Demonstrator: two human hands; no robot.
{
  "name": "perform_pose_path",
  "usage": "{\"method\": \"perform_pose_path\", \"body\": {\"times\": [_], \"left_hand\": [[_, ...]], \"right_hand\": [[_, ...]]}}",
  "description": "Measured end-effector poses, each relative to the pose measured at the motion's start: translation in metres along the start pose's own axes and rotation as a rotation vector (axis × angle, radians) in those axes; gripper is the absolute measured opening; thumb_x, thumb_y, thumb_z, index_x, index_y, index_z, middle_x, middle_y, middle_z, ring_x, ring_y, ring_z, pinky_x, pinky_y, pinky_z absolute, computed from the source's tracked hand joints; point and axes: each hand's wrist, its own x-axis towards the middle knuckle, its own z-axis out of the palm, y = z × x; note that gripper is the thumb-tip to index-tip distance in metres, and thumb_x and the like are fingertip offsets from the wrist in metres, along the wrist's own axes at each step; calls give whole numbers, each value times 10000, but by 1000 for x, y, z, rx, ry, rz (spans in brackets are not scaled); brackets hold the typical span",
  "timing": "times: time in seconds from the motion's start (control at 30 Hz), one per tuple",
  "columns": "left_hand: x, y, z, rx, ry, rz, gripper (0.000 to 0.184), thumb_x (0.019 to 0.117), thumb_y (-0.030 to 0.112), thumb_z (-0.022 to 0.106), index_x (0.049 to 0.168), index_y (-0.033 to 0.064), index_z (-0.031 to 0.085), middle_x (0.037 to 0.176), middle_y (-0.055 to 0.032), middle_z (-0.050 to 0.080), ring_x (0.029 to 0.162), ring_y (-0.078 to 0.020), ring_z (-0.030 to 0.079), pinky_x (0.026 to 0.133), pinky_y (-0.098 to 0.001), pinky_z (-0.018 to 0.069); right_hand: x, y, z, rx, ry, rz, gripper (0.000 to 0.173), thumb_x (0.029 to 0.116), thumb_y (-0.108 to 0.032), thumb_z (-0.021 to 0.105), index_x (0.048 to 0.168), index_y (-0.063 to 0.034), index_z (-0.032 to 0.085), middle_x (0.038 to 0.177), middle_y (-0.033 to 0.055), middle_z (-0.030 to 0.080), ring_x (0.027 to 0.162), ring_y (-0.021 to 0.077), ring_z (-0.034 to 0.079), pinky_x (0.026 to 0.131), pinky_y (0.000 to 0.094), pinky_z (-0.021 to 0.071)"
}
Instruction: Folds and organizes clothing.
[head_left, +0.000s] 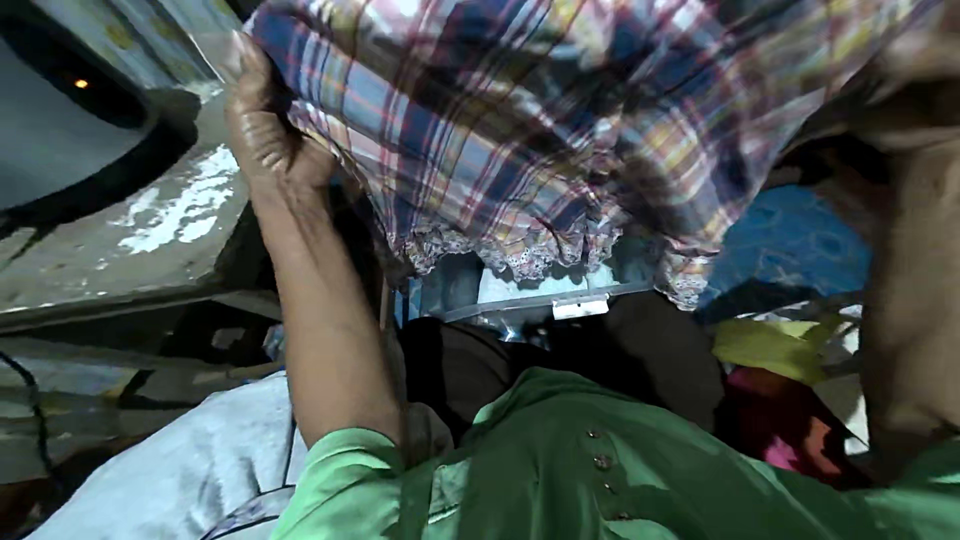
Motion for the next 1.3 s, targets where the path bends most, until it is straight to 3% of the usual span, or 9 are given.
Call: {"method": "perform_pose_path", "body": {"times": [0.1, 0.23, 0.43, 0.7, 0.83, 0.93, 1.07, 1.2, 1.3], "left_hand": [[-13, -9, -16, 53, 40, -69, 307, 1127, 254, 303, 1128, 94, 564, 987, -70, 695, 955, -154, 695, 873, -359, 598], [-26, -33, -36, 138, 219, -120, 158, 1094, 188, 417, 1096, 117, 558, 927, -44, 689, 874, -139, 702, 794, -341, 611], [-30, -41, -47, 134, 255, -104, 144, 1093, 179, 430, 1149, 114, 546, 986, -53, 686, 933, -155, 699, 844, -372, 604], [-20, -31, -28, 447, 242, -41, 131, 1031, 31, 510, 1122, 112, 558, 922, 0, 691, 859, -110, 700, 795, -315, 606], [-16, -29, -11, 484, 200, -52, 118, 1048, 51, 499, 1135, 114, 548, 919, 6, 681, 857, -101, 695, 804, -304, 600], [-15, -31, -6, 440, 195, -42, 109, 1045, 50, 506, 1122, 104, 561, 906, -4, 687, 842, -109, 697, 788, -301, 601], [-18, -28, -15, 240, 171, -29, 115, 1057, 48, 457, 1124, 100, 535, 946, -46, 692, 896, -151, 707, 831, -352, 610], [-28, -33, -16, 131, 145, -66, 123, 1071, 68, 427, 1136, 94, 528, 985, -71, 691, 949, -174, 706, 873, -383, 606], [-33, -39, -18, 188, 116, -102, 148, 1063, 50, 429, 1078, 102, 567, 933, -41, 716, 891, -151, 719, 834, -351, 616]], "right_hand": [[-21, 22, 37, -144, 181, 490, 302, 834, 80, 536, 753, -193, 637, 676, -90, 701, 567, -10, 630, 520, 181, 542], [-22, 48, 33, -148, 331, 730, 244, 1010, 11, 494, 865, -81, 667, 730, -30, 700, 624, 33, 649, 588, 207, 561], [-9, 41, 42, -321, 576, 785, 110, 1033, -132, 568, 951, -103, 636, 738, -42, 645, 588, 47, 612, 531, 241, 543], [-1, 24, 33, 515, 679, 199, 184, 1020, -108, 431, 974, -141, 606, 892, 14, 674, 871, 116, 674, 839, 323, 589], [-12, 27, 49, 510, 533, 258, 328, 1085, -244, 351, 913, -186, 624, 875, -25, 711, 852, 81, 695, 802, 298, 608], [-24, 37, 59, 480, 450, 169, 284, 986, -106, 419, 821, -178, 638, 862, -16, 717, 842, 90, 687, 804, 289, 585], [-49, 46, 72, 428, 383, -81, 173, 954, -259, 589, 806, -259, 678, 941, -75, 718, 938, 70, 667, 894, 315, 559], [-96, 115, 145, 679, 331, 496, 444, 847, -660, 698, 1066, -275, 686, 916, -57, 727, 801, 63, 699, 671, 289, 610], [-105, 135, 152, 760, 354, 652, 234, 974, -374, 623, 958, -163, 724, 818, 26, 742, 688, 100, 710, 610, 283, 616]]}}
